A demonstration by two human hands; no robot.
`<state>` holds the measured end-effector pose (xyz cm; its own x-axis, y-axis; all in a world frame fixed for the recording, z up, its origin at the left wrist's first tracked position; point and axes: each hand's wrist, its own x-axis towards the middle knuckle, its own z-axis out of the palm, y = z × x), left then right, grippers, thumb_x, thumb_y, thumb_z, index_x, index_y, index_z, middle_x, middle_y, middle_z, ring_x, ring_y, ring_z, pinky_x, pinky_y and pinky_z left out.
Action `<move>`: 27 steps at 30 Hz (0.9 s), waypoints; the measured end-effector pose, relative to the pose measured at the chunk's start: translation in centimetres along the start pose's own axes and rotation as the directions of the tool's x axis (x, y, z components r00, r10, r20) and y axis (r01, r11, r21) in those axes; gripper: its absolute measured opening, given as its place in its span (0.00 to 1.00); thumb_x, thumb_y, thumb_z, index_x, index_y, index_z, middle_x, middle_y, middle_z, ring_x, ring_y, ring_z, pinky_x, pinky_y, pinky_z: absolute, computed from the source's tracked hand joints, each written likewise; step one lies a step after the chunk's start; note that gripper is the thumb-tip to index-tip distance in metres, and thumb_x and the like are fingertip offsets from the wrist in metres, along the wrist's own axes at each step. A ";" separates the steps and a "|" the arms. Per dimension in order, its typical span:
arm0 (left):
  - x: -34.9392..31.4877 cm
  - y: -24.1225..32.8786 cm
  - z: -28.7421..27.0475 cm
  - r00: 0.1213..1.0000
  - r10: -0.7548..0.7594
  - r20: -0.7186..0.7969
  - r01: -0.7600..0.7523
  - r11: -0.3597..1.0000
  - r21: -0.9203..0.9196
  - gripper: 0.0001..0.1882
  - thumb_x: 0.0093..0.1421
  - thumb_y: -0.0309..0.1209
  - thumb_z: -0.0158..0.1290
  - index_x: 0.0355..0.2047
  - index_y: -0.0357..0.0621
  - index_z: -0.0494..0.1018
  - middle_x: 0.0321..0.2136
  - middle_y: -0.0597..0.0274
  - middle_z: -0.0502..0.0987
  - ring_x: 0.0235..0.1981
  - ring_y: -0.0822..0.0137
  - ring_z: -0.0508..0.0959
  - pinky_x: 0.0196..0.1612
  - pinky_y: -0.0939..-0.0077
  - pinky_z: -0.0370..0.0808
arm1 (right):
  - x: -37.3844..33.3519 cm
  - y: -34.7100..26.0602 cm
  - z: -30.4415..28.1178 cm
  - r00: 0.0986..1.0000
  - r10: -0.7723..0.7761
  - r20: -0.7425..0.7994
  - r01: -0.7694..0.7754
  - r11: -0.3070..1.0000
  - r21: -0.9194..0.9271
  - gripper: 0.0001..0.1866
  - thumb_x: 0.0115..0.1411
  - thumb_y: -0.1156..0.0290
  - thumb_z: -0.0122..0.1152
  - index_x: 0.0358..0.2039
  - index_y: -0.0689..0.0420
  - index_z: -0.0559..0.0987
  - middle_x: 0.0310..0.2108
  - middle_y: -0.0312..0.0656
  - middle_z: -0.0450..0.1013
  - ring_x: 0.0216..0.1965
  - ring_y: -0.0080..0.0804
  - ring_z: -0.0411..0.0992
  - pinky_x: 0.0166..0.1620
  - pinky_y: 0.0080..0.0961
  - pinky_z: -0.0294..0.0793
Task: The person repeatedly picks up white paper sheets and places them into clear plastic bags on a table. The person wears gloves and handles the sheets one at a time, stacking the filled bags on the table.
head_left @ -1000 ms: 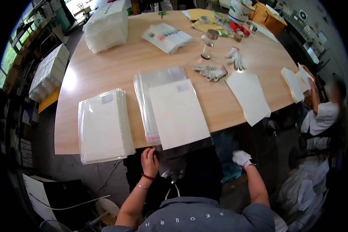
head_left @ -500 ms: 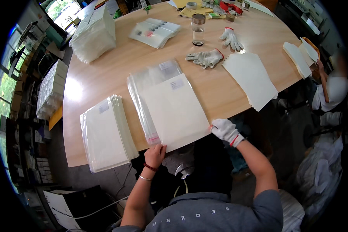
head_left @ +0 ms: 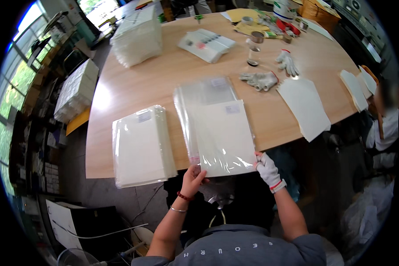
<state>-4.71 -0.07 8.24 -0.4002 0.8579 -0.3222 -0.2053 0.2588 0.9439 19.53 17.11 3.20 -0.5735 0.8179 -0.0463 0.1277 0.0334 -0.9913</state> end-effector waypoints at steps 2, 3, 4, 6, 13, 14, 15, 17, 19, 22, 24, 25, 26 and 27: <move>-2.1 3.2 -1.6 0.989 0.147 0.007 -0.147 0.985 0.092 0.12 0.56 0.26 0.48 0.40 0.35 0.63 0.31 0.59 0.73 0.26 0.72 0.75 0.26 0.82 0.72 | -0.4 -3.1 3.0 0.998 0.062 0.015 -0.061 0.996 -0.067 0.12 0.52 0.79 0.51 0.39 0.63 0.71 0.27 0.35 0.68 0.26 0.17 0.65 0.31 0.14 0.66; -3.1 3.3 -3.6 0.981 0.190 -0.042 -0.185 0.977 0.102 0.09 0.56 0.24 0.48 0.36 0.35 0.63 0.28 0.61 0.71 0.25 0.74 0.74 0.26 0.81 0.73 | 0.3 -3.1 5.1 0.994 -0.101 0.037 0.104 0.988 -0.117 0.11 0.52 0.79 0.51 0.38 0.63 0.71 0.27 0.37 0.69 0.26 0.20 0.66 0.31 0.16 0.67; -4.3 4.4 -5.7 0.972 0.221 -0.076 -0.212 0.971 0.111 0.06 0.56 0.24 0.48 0.33 0.36 0.63 0.23 0.65 0.68 0.24 0.73 0.74 0.26 0.81 0.73 | 1.0 -3.1 7.4 0.965 -0.256 0.057 0.262 0.950 -0.169 0.11 0.52 0.78 0.52 0.37 0.63 0.72 0.27 0.40 0.70 0.26 0.23 0.67 0.31 0.18 0.68; -6.5 4.2 -11.7 0.920 0.316 -0.231 -0.290 0.947 0.137 0.05 0.55 0.22 0.48 0.30 0.40 0.62 0.22 0.71 0.62 0.23 0.76 0.68 0.24 0.80 0.73 | 2.7 -5.6 13.3 0.937 -0.327 0.120 0.335 0.940 -0.060 0.09 0.51 0.76 0.53 0.35 0.62 0.72 0.27 0.45 0.70 0.26 0.30 0.70 0.30 0.22 0.69; -8.4 -2.3 -30.1 0.815 0.263 -0.517 -0.013 0.899 0.438 0.21 0.50 0.21 0.45 0.47 0.33 0.61 0.49 0.50 0.63 0.50 0.62 0.63 0.50 0.73 0.61 | 5.0 -11.6 26.0 0.797 -0.155 0.584 0.324 0.926 -0.196 0.15 0.52 0.66 0.51 0.35 0.63 0.75 0.31 0.54 0.71 0.34 0.45 0.71 0.38 0.32 0.69; -7.7 -2.6 -29.5 0.826 0.243 -0.508 0.011 0.895 0.446 0.25 0.49 0.21 0.45 0.49 0.33 0.59 0.52 0.48 0.60 0.52 0.60 0.61 0.52 0.71 0.59 | 5.2 -10.9 26.4 0.794 -0.171 0.583 0.346 0.917 -0.201 0.15 0.52 0.66 0.51 0.35 0.63 0.75 0.32 0.54 0.71 0.35 0.45 0.71 0.38 0.31 0.69; -7.4 -3.2 -28.9 0.838 0.212 -0.503 0.039 0.896 0.443 0.28 0.48 0.21 0.45 0.52 0.34 0.57 0.54 0.46 0.56 0.55 0.58 0.59 0.54 0.69 0.58 | 5.0 -10.6 26.4 0.790 -0.176 0.587 0.362 0.907 -0.214 0.15 0.52 0.66 0.50 0.35 0.63 0.75 0.32 0.54 0.71 0.35 0.45 0.71 0.39 0.30 0.69; -7.5 -3.5 -30.0 0.757 0.372 -0.538 0.019 0.809 0.588 0.32 0.46 0.22 0.46 0.55 0.36 0.54 0.55 0.46 0.55 0.55 0.56 0.58 0.55 0.68 0.56 | 5.4 -10.2 26.0 0.777 -0.212 0.593 0.348 0.929 -0.123 0.12 0.52 0.70 0.50 0.33 0.64 0.75 0.30 0.53 0.71 0.34 0.45 0.70 0.39 0.31 0.69; -6.4 -2.5 -28.8 0.650 0.494 -0.578 0.155 0.658 0.737 0.37 0.43 0.22 0.48 0.57 0.39 0.50 0.55 0.46 0.54 0.56 0.53 0.57 0.57 0.66 0.54 | 5.5 -8.8 23.5 0.783 -0.356 0.510 0.391 0.920 0.042 0.10 0.52 0.73 0.50 0.33 0.64 0.74 0.28 0.51 0.70 0.32 0.45 0.70 0.39 0.32 0.70; -7.4 -2.1 -29.0 0.451 0.620 -0.643 0.413 0.493 0.766 0.40 0.44 0.22 0.51 0.58 0.41 0.47 0.57 0.50 0.54 0.56 0.54 0.57 0.55 0.63 0.56 | 3.9 -9.0 15.3 0.836 -0.497 0.231 0.520 0.853 -0.048 0.07 0.50 0.77 0.53 0.31 0.63 0.72 0.26 0.47 0.69 0.29 0.41 0.69 0.37 0.29 0.70; -6.7 2.2 -23.5 0.432 0.686 -0.585 0.481 0.374 0.793 0.35 0.49 0.21 0.48 0.57 0.38 0.48 0.56 0.49 0.54 0.57 0.55 0.57 0.56 0.60 0.53 | 2.8 -4.9 7.2 0.893 -0.404 -0.198 0.305 0.868 -0.393 0.06 0.51 0.72 0.54 0.29 0.59 0.73 0.25 0.44 0.70 0.27 0.37 0.69 0.33 0.26 0.69; -6.7 3.1 -22.2 0.442 0.753 -0.488 0.299 0.389 0.871 0.33 0.50 0.21 0.47 0.57 0.38 0.50 0.56 0.49 0.56 0.56 0.55 0.57 0.56 0.62 0.53 | 2.6 -6.4 2.7 0.888 -0.315 -0.336 0.193 0.917 -0.349 0.05 0.54 0.71 0.49 0.26 0.57 0.72 0.22 0.41 0.69 0.24 0.33 0.68 0.30 0.24 0.69; -5.8 3.9 -20.9 0.434 0.817 -0.379 0.091 0.379 0.921 0.30 0.51 0.20 0.46 0.56 0.37 0.52 0.55 0.49 0.57 0.56 0.55 0.58 0.56 0.63 0.53 | 2.4 -4.5 -1.6 0.793 -0.093 -0.602 0.195 0.975 0.107 0.05 0.56 0.72 0.44 0.25 0.55 0.69 0.22 0.36 0.66 0.24 0.27 0.66 0.31 0.23 0.67; -4.9 4.5 -19.2 0.489 0.794 -0.362 0.005 0.412 0.911 0.28 0.51 0.20 0.46 0.54 0.37 0.55 0.53 0.49 0.60 0.54 0.55 0.60 0.55 0.64 0.55 | 2.3 -3.6 -5.6 0.598 -0.087 -0.797 0.252 0.964 0.085 0.03 0.56 0.73 0.44 0.28 0.55 0.67 0.21 0.33 0.63 0.24 0.21 0.62 0.31 0.21 0.65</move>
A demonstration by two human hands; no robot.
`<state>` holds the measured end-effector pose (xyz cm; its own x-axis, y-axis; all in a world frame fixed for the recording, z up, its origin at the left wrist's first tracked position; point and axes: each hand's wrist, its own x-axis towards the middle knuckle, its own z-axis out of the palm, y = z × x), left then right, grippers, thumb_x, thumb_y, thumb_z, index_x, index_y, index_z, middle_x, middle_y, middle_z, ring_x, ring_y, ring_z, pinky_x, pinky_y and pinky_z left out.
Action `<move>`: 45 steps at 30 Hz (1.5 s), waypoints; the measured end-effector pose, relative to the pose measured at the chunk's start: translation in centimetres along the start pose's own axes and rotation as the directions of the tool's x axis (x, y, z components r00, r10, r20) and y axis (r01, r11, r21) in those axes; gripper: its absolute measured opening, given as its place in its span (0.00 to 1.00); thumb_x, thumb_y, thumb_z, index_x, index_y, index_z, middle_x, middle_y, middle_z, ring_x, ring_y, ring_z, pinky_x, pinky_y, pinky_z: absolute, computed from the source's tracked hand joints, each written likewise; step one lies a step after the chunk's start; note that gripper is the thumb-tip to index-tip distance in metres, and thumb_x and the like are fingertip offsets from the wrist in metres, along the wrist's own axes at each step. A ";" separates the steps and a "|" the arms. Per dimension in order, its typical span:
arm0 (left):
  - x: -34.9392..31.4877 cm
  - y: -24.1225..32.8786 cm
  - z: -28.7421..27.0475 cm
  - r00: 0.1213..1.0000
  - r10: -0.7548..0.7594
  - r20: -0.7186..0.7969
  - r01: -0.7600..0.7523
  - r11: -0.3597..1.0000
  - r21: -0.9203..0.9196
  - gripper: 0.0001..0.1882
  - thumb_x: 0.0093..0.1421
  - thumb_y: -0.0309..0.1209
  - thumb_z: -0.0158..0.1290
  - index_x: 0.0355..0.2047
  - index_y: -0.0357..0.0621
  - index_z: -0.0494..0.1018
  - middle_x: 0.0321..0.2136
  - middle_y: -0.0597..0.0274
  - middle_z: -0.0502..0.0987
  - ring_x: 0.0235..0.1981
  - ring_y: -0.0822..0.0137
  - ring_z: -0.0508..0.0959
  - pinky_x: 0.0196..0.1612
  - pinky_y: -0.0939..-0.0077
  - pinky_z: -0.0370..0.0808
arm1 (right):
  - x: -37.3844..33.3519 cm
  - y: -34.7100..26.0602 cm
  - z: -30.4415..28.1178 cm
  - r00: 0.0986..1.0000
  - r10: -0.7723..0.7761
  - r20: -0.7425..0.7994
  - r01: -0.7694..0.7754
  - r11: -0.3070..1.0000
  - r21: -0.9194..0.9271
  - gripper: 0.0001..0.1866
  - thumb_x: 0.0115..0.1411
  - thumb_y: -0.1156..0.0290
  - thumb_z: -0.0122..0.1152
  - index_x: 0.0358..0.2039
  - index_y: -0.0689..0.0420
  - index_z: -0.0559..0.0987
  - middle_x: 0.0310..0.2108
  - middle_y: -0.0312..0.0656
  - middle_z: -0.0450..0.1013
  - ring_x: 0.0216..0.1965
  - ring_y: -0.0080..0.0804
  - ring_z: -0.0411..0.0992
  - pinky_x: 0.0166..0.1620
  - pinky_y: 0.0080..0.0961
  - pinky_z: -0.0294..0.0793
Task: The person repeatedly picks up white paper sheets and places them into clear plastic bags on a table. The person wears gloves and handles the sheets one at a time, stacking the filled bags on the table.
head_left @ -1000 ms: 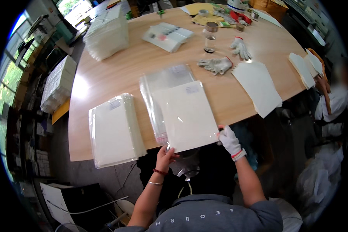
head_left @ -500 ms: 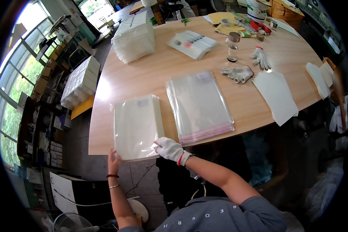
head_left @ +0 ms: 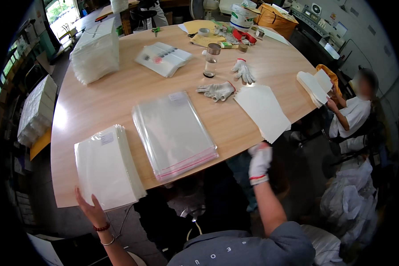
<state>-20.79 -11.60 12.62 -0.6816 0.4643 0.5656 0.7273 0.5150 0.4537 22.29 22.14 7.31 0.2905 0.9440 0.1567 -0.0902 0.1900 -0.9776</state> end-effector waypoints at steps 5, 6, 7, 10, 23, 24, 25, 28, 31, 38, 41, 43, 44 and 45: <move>0.4 9.5 4.7 0.928 0.153 0.339 0.004 0.908 -0.420 0.12 0.51 0.19 0.46 0.38 0.33 0.68 0.34 0.51 0.74 0.38 0.58 0.74 0.43 0.70 0.69 | 10.3 2.9 -11.9 0.929 0.361 0.081 -0.362 0.842 0.401 0.09 0.57 0.69 0.43 0.38 0.57 0.64 0.25 0.34 0.60 0.25 0.25 0.58 0.29 0.22 0.58; 0.3 10.7 5.6 0.883 0.216 0.416 -0.006 0.892 -0.452 0.10 0.51 0.20 0.46 0.36 0.34 0.69 0.32 0.52 0.74 0.36 0.58 0.75 0.41 0.71 0.70 | 10.5 1.7 -10.7 0.838 0.545 0.036 -0.500 0.739 0.452 0.18 0.57 0.66 0.45 0.47 0.58 0.60 0.36 0.40 0.64 0.37 0.35 0.63 0.38 0.30 0.63; 0.2 12.3 6.6 0.846 0.249 0.472 0.004 0.881 -0.473 0.09 0.51 0.20 0.47 0.35 0.35 0.69 0.31 0.51 0.74 0.35 0.57 0.75 0.39 0.71 0.71 | 10.9 1.2 -10.6 0.846 0.531 0.040 -0.492 0.750 0.442 0.23 0.58 0.63 0.44 0.52 0.56 0.54 0.45 0.43 0.54 0.45 0.40 0.57 0.44 0.35 0.59; -0.5 15.3 9.3 0.733 0.381 0.564 -0.061 0.862 -0.504 0.10 0.51 0.23 0.47 0.35 0.36 0.69 0.31 0.50 0.74 0.34 0.54 0.74 0.39 0.69 0.71 | 12.0 0.3 -10.5 0.860 0.508 0.038 -0.479 0.781 0.400 0.31 0.60 0.56 0.42 0.58 0.55 0.48 0.61 0.50 0.39 0.59 0.49 0.47 0.56 0.43 0.55; -0.4 19.1 20.2 0.607 0.487 0.628 -0.636 0.771 0.016 0.07 0.48 0.26 0.44 0.27 0.42 0.70 0.29 0.55 0.69 0.34 0.61 0.70 0.38 0.64 0.69 | 20.0 -0.6 -9.2 0.841 0.541 -0.011 -0.541 0.841 -0.037 0.04 0.54 0.68 0.48 0.31 0.50 0.68 0.16 0.30 0.62 0.13 0.17 0.58 0.13 0.14 0.57; -0.2 18.4 21.1 0.634 0.562 0.532 -0.660 0.751 -0.007 0.03 0.47 0.24 0.45 0.23 0.42 0.69 0.26 0.57 0.68 0.33 0.59 0.70 0.34 0.65 0.70 | 18.9 -1.6 -8.6 0.879 0.475 0.038 -0.476 0.879 0.019 0.04 0.55 0.69 0.47 0.32 0.51 0.68 0.16 0.30 0.62 0.12 0.18 0.58 0.13 0.15 0.58; -0.1 17.9 21.8 0.664 0.533 0.524 -0.607 0.794 -0.039 0.03 0.47 0.24 0.45 0.23 0.42 0.69 0.26 0.57 0.68 0.33 0.59 0.70 0.33 0.65 0.70 | 17.5 -2.4 -8.6 0.912 0.402 0.080 -0.408 0.910 0.078 0.05 0.56 0.69 0.46 0.33 0.52 0.68 0.16 0.30 0.62 0.12 0.18 0.58 0.13 0.15 0.59; 0.1 17.2 22.7 0.741 0.474 0.476 -0.456 0.875 -0.161 0.04 0.47 0.23 0.45 0.24 0.42 0.68 0.25 0.56 0.69 0.32 0.57 0.71 0.32 0.66 0.70 | 11.0 -5.1 -9.0 0.959 0.254 0.129 -0.269 0.957 0.113 0.12 0.57 0.69 0.46 0.41 0.57 0.67 0.27 0.36 0.68 0.25 0.23 0.66 0.26 0.19 0.69; 0.5 17.0 21.4 0.759 0.443 0.476 -0.404 0.895 -0.189 0.04 0.48 0.24 0.45 0.26 0.42 0.68 0.25 0.57 0.71 0.32 0.58 0.72 0.33 0.66 0.70 | 2.6 -8.7 -9.0 0.898 0.369 0.240 -0.381 0.925 0.001 0.18 0.56 0.68 0.48 0.47 0.61 0.65 0.40 0.41 0.68 0.40 0.27 0.67 0.40 0.22 0.69; -0.2 15.7 21.3 0.730 0.491 0.476 -0.432 0.871 -0.236 0.08 0.48 0.26 0.46 0.31 0.45 0.69 0.30 0.59 0.72 0.35 0.60 0.72 0.37 0.66 0.69 | -7.3 -8.9 -8.0 0.531 0.610 0.589 -0.723 0.688 -0.061 0.19 0.52 0.70 0.50 0.44 0.65 0.67 0.39 0.43 0.69 0.40 0.30 0.68 0.43 0.24 0.67; -0.6 15.8 19.5 0.785 0.550 0.285 -0.530 0.835 -0.149 0.08 0.49 0.28 0.48 0.31 0.43 0.69 0.32 0.58 0.72 0.37 0.59 0.71 0.37 0.65 0.68 | -9.1 -7.5 -7.0 0.658 0.583 0.477 -0.694 0.715 0.083 0.18 0.53 0.74 0.44 0.46 0.63 0.66 0.43 0.44 0.67 0.43 0.33 0.67 0.46 0.29 0.67; -0.7 16.2 18.4 0.880 0.423 0.214 -0.407 0.906 -0.116 0.09 0.49 0.29 0.49 0.31 0.41 0.69 0.32 0.57 0.71 0.37 0.57 0.71 0.37 0.65 0.69 | -10.0 -6.4 -6.9 0.679 0.608 0.412 -0.699 0.707 0.109 0.17 0.55 0.70 0.44 0.45 0.62 0.67 0.40 0.43 0.68 0.40 0.32 0.69 0.40 0.26 0.70; -0.7 16.3 18.1 0.934 0.272 0.233 -0.244 0.959 -0.144 0.09 0.49 0.30 0.49 0.31 0.40 0.69 0.31 0.56 0.72 0.36 0.56 0.71 0.36 0.65 0.69 | -10.2 -5.3 -7.9 0.619 0.645 0.449 -0.755 0.646 0.112 0.16 0.55 0.70 0.45 0.44 0.61 0.67 0.40 0.43 0.68 0.39 0.32 0.69 0.40 0.26 0.70; -0.9 16.5 17.5 0.958 0.114 0.262 -0.072 0.984 -0.164 0.10 0.50 0.31 0.50 0.32 0.38 0.69 0.31 0.56 0.72 0.36 0.55 0.71 0.36 0.65 0.69 | -10.6 -5.1 -8.1 0.586 0.662 0.468 -0.782 0.613 0.113 0.16 0.55 0.69 0.45 0.43 0.61 0.67 0.39 0.43 0.69 0.39 0.32 0.69 0.39 0.26 0.71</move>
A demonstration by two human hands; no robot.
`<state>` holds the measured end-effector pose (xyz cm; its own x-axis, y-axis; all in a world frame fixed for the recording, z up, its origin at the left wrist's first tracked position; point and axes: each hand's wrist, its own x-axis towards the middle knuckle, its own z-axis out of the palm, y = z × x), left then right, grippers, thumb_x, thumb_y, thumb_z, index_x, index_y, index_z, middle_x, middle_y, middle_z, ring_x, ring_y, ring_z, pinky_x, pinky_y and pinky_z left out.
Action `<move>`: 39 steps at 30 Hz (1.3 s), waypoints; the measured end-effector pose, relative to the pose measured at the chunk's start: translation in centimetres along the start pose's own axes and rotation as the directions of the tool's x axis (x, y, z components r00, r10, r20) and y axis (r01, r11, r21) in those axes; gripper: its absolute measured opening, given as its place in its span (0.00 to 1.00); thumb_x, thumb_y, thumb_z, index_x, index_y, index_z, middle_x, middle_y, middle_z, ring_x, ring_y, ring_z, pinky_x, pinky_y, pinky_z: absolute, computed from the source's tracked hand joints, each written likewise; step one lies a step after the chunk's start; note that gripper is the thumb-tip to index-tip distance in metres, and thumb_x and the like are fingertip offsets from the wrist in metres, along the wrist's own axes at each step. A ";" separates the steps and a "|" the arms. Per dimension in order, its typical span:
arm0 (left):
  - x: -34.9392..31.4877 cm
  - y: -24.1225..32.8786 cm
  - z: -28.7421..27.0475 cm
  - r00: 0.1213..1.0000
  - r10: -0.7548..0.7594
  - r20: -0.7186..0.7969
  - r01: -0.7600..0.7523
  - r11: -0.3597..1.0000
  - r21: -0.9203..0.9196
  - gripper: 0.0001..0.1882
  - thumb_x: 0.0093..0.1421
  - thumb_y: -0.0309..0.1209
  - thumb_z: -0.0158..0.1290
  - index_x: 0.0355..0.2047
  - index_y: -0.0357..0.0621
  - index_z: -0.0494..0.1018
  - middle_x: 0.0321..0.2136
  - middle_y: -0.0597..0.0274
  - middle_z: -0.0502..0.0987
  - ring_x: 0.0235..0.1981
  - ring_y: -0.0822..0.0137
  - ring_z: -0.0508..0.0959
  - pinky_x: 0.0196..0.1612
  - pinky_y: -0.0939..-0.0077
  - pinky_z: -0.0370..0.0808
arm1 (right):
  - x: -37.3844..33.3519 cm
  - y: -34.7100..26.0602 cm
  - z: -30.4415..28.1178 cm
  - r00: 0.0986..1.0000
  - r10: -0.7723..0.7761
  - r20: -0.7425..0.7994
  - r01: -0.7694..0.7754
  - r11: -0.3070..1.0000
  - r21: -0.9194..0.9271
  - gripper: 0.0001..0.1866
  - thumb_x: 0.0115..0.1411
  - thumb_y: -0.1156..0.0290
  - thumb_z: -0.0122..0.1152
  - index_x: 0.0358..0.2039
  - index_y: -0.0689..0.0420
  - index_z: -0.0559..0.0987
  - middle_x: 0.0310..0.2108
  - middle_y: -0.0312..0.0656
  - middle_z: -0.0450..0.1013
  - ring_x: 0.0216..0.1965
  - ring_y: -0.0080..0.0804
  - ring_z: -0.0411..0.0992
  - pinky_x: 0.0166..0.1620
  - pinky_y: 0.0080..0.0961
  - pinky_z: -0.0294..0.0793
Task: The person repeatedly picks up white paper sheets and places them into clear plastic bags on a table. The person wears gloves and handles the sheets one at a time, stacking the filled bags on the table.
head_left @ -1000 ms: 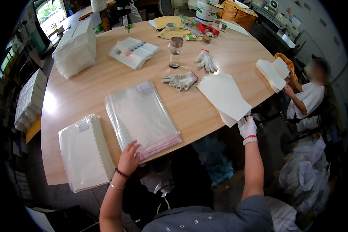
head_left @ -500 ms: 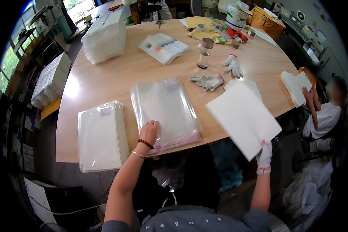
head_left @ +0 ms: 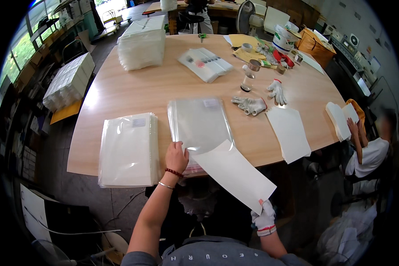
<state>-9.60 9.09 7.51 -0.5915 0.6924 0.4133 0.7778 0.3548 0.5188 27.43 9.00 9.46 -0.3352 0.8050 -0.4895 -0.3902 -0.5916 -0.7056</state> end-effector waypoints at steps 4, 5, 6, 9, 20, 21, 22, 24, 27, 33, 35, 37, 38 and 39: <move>1.2 0.0 -1.6 0.722 -0.207 0.660 0.610 0.642 -0.465 0.13 0.53 0.31 0.48 0.29 0.30 0.69 0.24 0.50 0.75 0.20 0.64 0.76 0.22 0.77 0.72 | -1.1 1.4 2.0 0.998 -0.043 -0.043 0.044 0.999 0.009 0.13 0.56 0.70 0.45 0.41 0.59 0.68 0.38 0.42 0.69 0.36 0.29 0.70 0.35 0.23 0.72; 0.8 0.9 -2.0 0.718 -0.211 0.664 0.652 0.540 -0.533 0.13 0.54 0.31 0.46 0.27 0.29 0.68 0.21 0.52 0.75 0.17 0.69 0.75 0.20 0.80 0.71 | -1.3 1.5 3.6 0.989 -0.106 -0.101 0.105 0.994 -0.007 0.12 0.56 0.71 0.44 0.41 0.59 0.68 0.38 0.41 0.69 0.35 0.28 0.70 0.33 0.22 0.72; 0.4 1.1 -1.6 0.738 -0.213 0.640 0.629 0.561 -0.538 0.13 0.55 0.31 0.46 0.27 0.29 0.69 0.21 0.53 0.75 0.17 0.70 0.75 0.20 0.81 0.71 | -1.4 1.6 4.6 0.973 -0.168 -0.157 0.164 0.986 -0.032 0.12 0.57 0.71 0.44 0.41 0.58 0.68 0.37 0.41 0.69 0.34 0.27 0.71 0.31 0.21 0.72; -2.7 1.2 1.2 0.844 -0.195 0.500 0.499 0.629 -0.597 0.10 0.56 0.29 0.46 0.28 0.31 0.69 0.21 0.56 0.75 0.19 0.71 0.75 0.23 0.83 0.72 | -1.7 1.5 5.6 0.974 -0.110 -0.201 0.112 0.994 -0.002 0.11 0.59 0.72 0.40 0.42 0.58 0.65 0.32 0.40 0.69 0.23 0.24 0.67 0.21 0.20 0.67; -14.6 5.7 12.0 0.802 -0.021 0.597 0.546 0.430 -0.719 0.10 0.56 0.29 0.46 0.37 0.36 0.68 0.32 0.59 0.74 0.32 0.71 0.74 0.32 0.78 0.72 | -2.3 2.8 6.2 0.975 0.202 -0.094 -0.202 0.979 0.011 0.09 0.60 0.70 0.42 0.41 0.53 0.65 0.26 0.34 0.65 0.21 0.20 0.63 0.23 0.20 0.65; -16.1 5.7 11.7 0.777 -0.064 0.626 0.609 0.329 -0.722 0.11 0.57 0.29 0.46 0.37 0.36 0.68 0.32 0.59 0.74 0.32 0.71 0.74 0.33 0.78 0.72 | -0.8 3.7 6.2 0.981 0.175 0.085 -0.179 0.983 0.039 0.08 0.59 0.70 0.42 0.40 0.54 0.65 0.26 0.35 0.65 0.22 0.22 0.64 0.25 0.23 0.67; -17.1 5.8 11.6 0.749 -0.096 0.656 0.657 0.233 -0.717 0.11 0.57 0.29 0.46 0.38 0.36 0.68 0.33 0.59 0.74 0.33 0.71 0.74 0.33 0.78 0.72 | 1.0 4.9 6.2 0.959 0.135 0.249 -0.157 0.985 0.069 0.08 0.59 0.71 0.42 0.39 0.54 0.66 0.26 0.36 0.66 0.23 0.24 0.65 0.27 0.25 0.69; -17.8 5.6 11.3 0.717 -0.128 0.685 0.696 0.099 -0.711 0.12 0.57 0.30 0.46 0.39 0.37 0.68 0.33 0.60 0.74 0.34 0.71 0.74 0.34 0.79 0.72 | 4.8 6.4 7.9 0.977 0.197 0.081 -0.205 0.972 0.114 0.07 0.58 0.71 0.44 0.37 0.56 0.67 0.27 0.38 0.67 0.27 0.30 0.69 0.32 0.31 0.73; -15.5 5.1 9.6 0.566 -0.104 0.818 0.824 0.105 -0.556 0.15 0.57 0.31 0.47 0.44 0.39 0.67 0.37 0.61 0.73 0.36 0.70 0.73 0.36 0.78 0.72 | 10.1 6.7 9.2 0.984 0.128 0.121 -0.144 0.980 0.140 0.05 0.58 0.72 0.43 0.34 0.57 0.67 0.27 0.42 0.67 0.32 0.37 0.71 0.37 0.38 0.74; -15.0 3.1 5.8 0.617 -0.211 0.758 0.783 0.068 -0.619 0.21 0.54 0.33 0.51 0.47 0.39 0.64 0.41 0.61 0.70 0.38 0.71 0.71 0.37 0.78 0.70 | 9.6 4.5 7.3 0.910 0.315 0.269 -0.303 0.949 -0.083 0.13 0.59 0.65 0.44 0.43 0.57 0.65 0.35 0.44 0.70 0.32 0.34 0.72 0.35 0.34 0.75; -14.7 1.1 4.1 0.599 -0.261 0.757 0.780 -0.027 -0.626 0.21 0.55 0.34 0.50 0.47 0.39 0.64 0.40 0.62 0.71 0.37 0.71 0.71 0.37 0.77 0.70 | 8.5 4.0 7.5 0.911 0.322 0.256 -0.191 0.882 -0.431 0.09 0.58 0.68 0.46 0.37 0.58 0.68 0.27 0.40 0.70 0.23 0.26 0.70 0.26 0.24 0.72; -14.1 -0.2 2.7 0.545 -0.248 0.801 0.815 -0.068 -0.575 0.17 0.57 0.35 0.47 0.44 0.39 0.67 0.40 0.63 0.71 0.36 0.72 0.71 0.37 0.77 0.69 | 7.3 4.4 9.1 0.920 0.251 0.302 -0.008 0.781 -0.624 0.08 0.57 0.69 0.48 0.31 0.60 0.71 0.21 0.36 0.68 0.18 0.18 0.66 0.21 0.19 0.66; -14.3 -1.2 2.9 0.550 -0.250 0.797 0.835 0.138 -0.533 0.16 0.59 0.36 0.44 0.41 0.38 0.70 0.39 0.64 0.72 0.37 0.71 0.72 0.39 0.75 0.69 | 6.9 4.4 11.0 0.925 0.174 0.339 0.203 0.526 -0.826 0.06 0.55 0.71 0.50 0.27 0.60 0.72 0.21 0.38 0.69 0.20 0.25 0.68 0.24 0.21 0.67; -13.8 -0.7 2.0 0.541 -0.231 0.809 0.841 0.116 -0.529 0.16 0.59 0.37 0.43 0.40 0.38 0.70 0.38 0.64 0.72 0.37 0.72 0.72 0.40 0.76 0.68 | 7.2 5.5 11.8 0.839 -0.076 0.538 0.526 0.362 -0.770 0.05 0.52 0.72 0.52 0.26 0.60 0.72 0.22 0.41 0.68 0.23 0.30 0.68 0.26 0.23 0.67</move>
<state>-1.53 0.53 0.01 -0.3272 0.8007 -0.5017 -0.5194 0.2912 0.8034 12.76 10.98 8.15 -0.7134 0.6960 -0.0813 0.3424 0.2449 -0.9071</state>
